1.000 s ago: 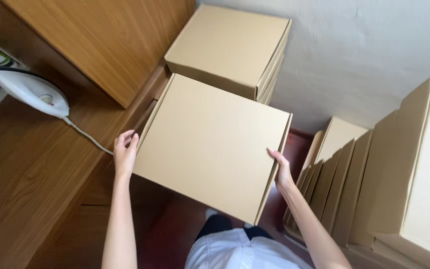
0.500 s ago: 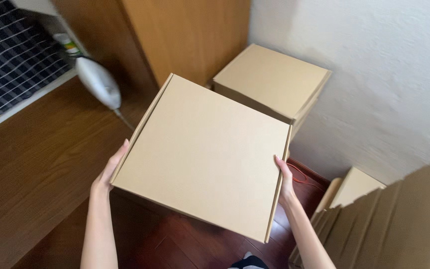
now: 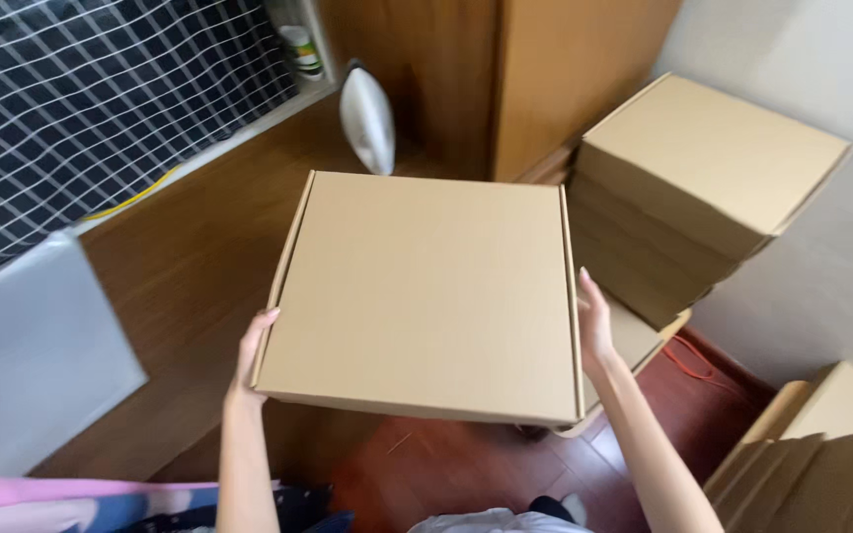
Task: The person opens two cardboard boxes on a wooden cabinet, removes plastic-wrapped shirts, and hangs them on a nearby clothing rack. The person then closes the boxes and stacks them.
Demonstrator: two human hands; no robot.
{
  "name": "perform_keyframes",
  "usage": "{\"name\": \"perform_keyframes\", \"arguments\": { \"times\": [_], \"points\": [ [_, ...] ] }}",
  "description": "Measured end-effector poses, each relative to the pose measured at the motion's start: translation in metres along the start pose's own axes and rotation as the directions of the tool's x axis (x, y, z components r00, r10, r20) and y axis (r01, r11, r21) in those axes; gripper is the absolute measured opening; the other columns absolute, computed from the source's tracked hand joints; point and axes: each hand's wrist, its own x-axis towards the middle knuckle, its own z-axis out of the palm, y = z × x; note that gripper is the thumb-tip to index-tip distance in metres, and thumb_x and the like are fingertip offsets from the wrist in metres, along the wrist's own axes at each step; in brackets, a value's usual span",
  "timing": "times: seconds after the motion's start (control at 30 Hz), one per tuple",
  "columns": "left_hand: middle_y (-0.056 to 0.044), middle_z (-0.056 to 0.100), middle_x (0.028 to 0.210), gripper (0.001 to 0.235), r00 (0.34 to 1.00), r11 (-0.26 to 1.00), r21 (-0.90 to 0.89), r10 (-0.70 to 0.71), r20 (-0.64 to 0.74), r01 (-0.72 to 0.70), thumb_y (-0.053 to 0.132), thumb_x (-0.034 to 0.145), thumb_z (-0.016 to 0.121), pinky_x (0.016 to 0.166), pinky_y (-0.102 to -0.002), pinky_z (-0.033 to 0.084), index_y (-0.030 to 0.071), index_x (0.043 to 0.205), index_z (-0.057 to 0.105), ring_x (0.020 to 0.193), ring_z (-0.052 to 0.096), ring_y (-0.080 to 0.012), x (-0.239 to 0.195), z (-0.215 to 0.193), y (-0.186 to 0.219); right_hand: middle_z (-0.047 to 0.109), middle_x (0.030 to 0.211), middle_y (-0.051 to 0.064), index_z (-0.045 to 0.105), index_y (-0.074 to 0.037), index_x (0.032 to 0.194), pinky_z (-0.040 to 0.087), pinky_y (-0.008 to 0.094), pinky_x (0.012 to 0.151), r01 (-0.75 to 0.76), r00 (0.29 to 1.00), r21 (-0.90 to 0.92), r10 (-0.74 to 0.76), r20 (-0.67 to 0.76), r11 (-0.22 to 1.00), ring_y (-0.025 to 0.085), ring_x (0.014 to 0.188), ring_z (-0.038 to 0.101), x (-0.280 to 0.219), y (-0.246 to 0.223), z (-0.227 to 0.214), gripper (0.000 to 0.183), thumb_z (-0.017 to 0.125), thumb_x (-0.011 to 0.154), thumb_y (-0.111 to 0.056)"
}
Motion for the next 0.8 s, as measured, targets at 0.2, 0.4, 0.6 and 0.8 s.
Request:
{"name": "perform_keyframes", "arguments": {
  "times": [0.2,0.4,0.6,0.8],
  "points": [
    [-0.008,0.050,0.099,0.043,0.995,0.981,-0.190,-0.054,-0.083,0.038,0.040,0.072,0.059,0.068,-0.028,0.039,0.017,0.107,0.051,0.082,0.048,-0.0188,0.020,-0.072,-0.002,0.047,0.118,0.024,0.042,0.001,0.123,0.040,0.046,0.091,-0.038,0.997,0.310,0.014,0.079,0.950,0.034,0.106,0.051,-0.005,0.044,0.057,0.079,0.056,0.069,-0.056],
    [-0.007,0.052,0.093,0.038,0.986,0.946,-0.323,-0.038,-0.162,-0.017,0.038,0.073,0.061,0.064,-0.026,0.041,0.017,0.104,0.053,0.075,0.050,-0.0167,0.033,-0.095,0.001,0.034,0.132,0.021,0.034,-0.004,0.129,0.029,0.045,0.101,-0.097,0.991,0.341,0.061,0.115,0.935,0.033,0.117,0.042,0.066,0.084,0.061,0.076,0.057,0.074,-0.050],
    [-0.006,0.054,0.098,0.043,0.955,0.923,-0.373,-0.016,-0.296,-0.100,0.038,0.072,0.061,0.063,-0.024,0.041,0.016,0.109,0.055,0.076,0.051,-0.0166,0.059,-0.122,-0.008,0.043,0.128,0.019,0.041,-0.002,0.125,0.036,0.051,0.095,-0.264,0.951,0.415,0.162,0.265,0.871,0.034,0.111,0.048,0.107,0.101,0.117,0.071,0.062,0.071,-0.043],
    [-0.007,0.057,0.100,0.040,0.877,0.874,-0.423,0.008,-0.480,-0.239,0.040,0.071,0.061,0.067,-0.023,0.044,0.019,0.105,0.058,0.080,0.053,-0.0146,0.092,-0.159,-0.026,0.053,0.118,0.013,0.052,-0.005,0.116,0.044,0.045,0.088,-0.323,0.921,0.306,0.224,0.318,0.896,0.030,0.101,0.056,0.171,0.116,0.156,0.050,0.059,0.077,-0.036]
  ]
}}
